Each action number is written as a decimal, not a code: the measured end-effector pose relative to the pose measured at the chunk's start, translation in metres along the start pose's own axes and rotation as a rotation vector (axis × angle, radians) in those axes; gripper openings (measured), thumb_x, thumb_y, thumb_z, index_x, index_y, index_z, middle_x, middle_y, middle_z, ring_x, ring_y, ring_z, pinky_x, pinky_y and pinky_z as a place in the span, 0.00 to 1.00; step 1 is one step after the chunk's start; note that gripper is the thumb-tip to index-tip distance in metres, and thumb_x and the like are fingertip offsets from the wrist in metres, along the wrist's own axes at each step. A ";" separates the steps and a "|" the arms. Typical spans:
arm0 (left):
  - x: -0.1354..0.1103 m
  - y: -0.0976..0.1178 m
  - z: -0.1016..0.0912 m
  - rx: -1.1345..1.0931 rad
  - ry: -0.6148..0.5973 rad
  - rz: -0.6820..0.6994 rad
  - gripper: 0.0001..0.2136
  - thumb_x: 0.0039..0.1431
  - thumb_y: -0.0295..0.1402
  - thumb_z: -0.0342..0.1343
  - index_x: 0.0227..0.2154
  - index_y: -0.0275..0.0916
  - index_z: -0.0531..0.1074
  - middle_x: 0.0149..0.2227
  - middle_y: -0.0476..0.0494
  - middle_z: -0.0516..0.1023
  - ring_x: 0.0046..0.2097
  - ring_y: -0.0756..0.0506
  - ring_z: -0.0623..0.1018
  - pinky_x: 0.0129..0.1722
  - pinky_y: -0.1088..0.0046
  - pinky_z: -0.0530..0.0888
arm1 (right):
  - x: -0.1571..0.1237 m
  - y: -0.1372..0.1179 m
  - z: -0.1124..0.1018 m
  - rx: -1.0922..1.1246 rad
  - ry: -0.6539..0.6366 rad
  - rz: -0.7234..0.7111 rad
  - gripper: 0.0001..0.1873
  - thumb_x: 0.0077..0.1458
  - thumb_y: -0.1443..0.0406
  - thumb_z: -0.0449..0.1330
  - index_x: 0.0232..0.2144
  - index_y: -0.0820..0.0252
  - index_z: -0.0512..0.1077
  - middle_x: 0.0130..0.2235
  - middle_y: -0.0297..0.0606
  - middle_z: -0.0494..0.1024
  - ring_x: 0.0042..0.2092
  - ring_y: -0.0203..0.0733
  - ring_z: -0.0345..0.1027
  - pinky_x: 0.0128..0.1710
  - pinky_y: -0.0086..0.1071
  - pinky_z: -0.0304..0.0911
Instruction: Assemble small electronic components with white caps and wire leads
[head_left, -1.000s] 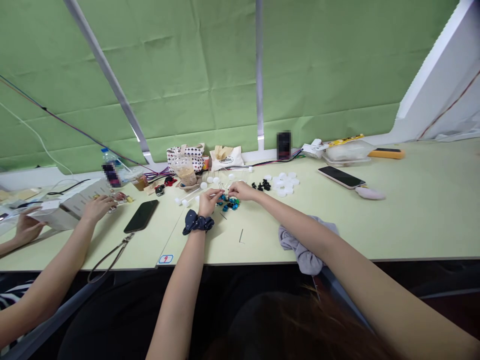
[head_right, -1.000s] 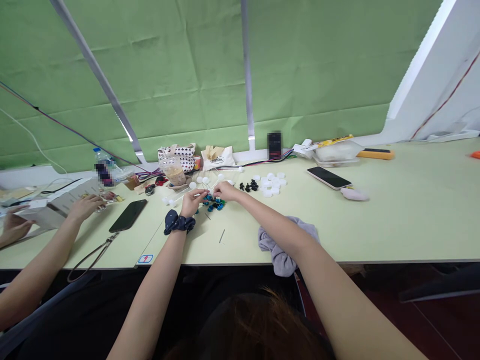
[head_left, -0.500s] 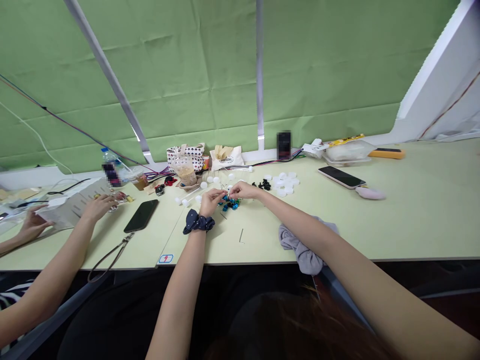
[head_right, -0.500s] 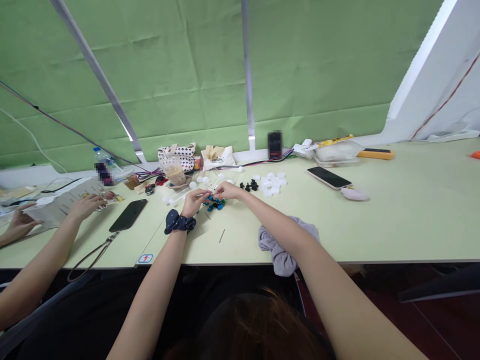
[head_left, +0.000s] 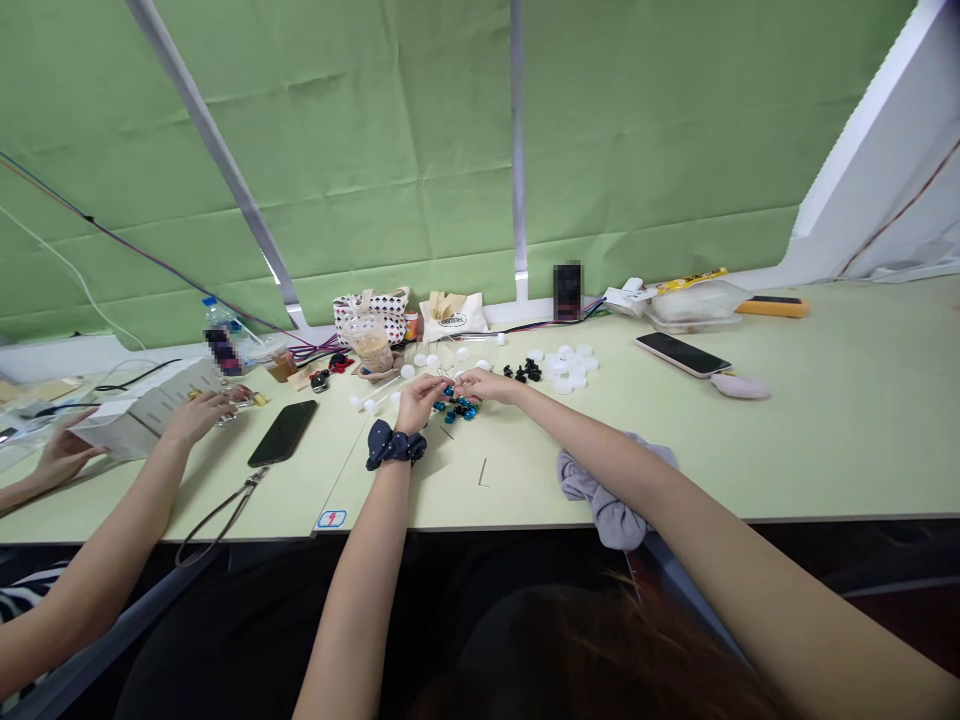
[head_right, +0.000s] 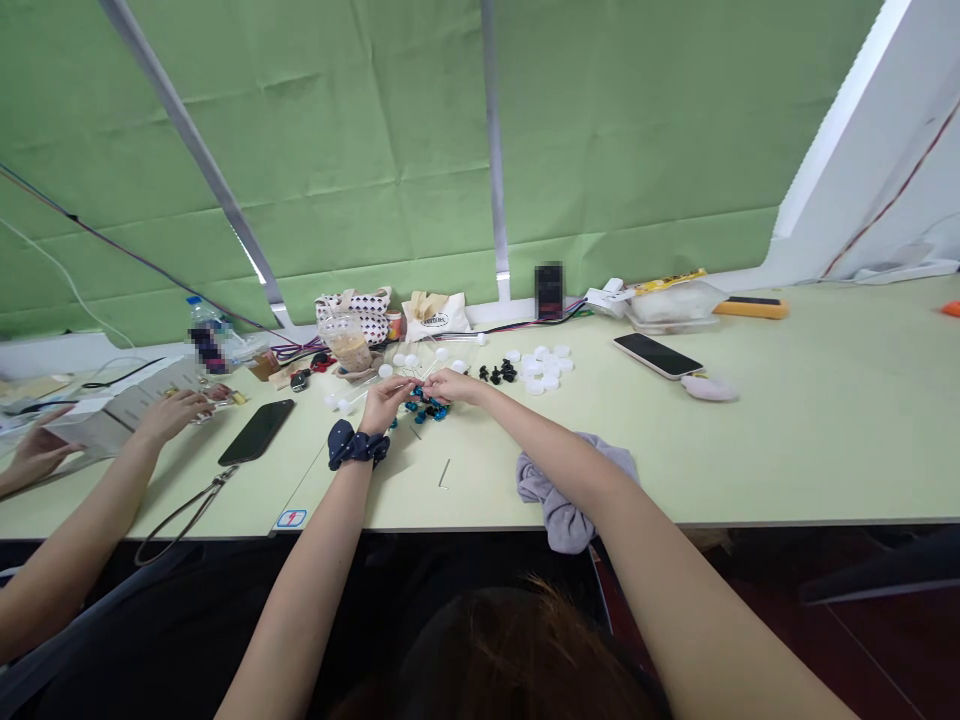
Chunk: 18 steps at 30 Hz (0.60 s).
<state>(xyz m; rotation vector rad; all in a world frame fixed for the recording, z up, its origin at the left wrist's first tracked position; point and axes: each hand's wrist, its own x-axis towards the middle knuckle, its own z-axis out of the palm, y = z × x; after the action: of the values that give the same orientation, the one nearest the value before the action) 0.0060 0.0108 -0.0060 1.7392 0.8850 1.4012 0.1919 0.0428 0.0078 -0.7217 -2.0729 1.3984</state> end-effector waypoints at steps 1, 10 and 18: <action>0.000 0.000 0.000 -0.007 -0.001 0.005 0.15 0.48 0.43 0.60 0.33 0.36 0.78 0.36 0.42 0.74 0.36 0.45 0.77 0.38 0.63 0.78 | -0.001 -0.001 0.000 0.031 -0.010 0.005 0.09 0.49 0.62 0.58 0.25 0.63 0.65 0.14 0.24 0.58 0.19 0.28 0.50 0.21 0.24 0.46; -0.001 -0.001 0.001 0.023 -0.012 -0.018 0.16 0.46 0.43 0.61 0.33 0.35 0.77 0.35 0.42 0.74 0.35 0.45 0.76 0.36 0.64 0.78 | 0.001 0.002 0.000 0.068 0.083 0.037 0.10 0.44 0.62 0.61 0.23 0.67 0.68 0.16 0.26 0.60 0.20 0.27 0.49 0.20 0.24 0.44; -0.001 -0.006 0.002 0.071 -0.016 -0.027 0.16 0.46 0.44 0.61 0.32 0.36 0.78 0.36 0.42 0.75 0.35 0.46 0.76 0.37 0.64 0.77 | -0.001 -0.001 0.005 -0.280 0.199 0.028 0.06 0.49 0.67 0.58 0.26 0.67 0.71 0.15 0.28 0.65 0.20 0.31 0.56 0.24 0.26 0.51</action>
<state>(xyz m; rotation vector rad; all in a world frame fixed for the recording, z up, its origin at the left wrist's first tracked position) 0.0072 0.0127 -0.0120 1.7823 0.9559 1.3516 0.1889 0.0384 0.0073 -0.9650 -2.1259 1.0134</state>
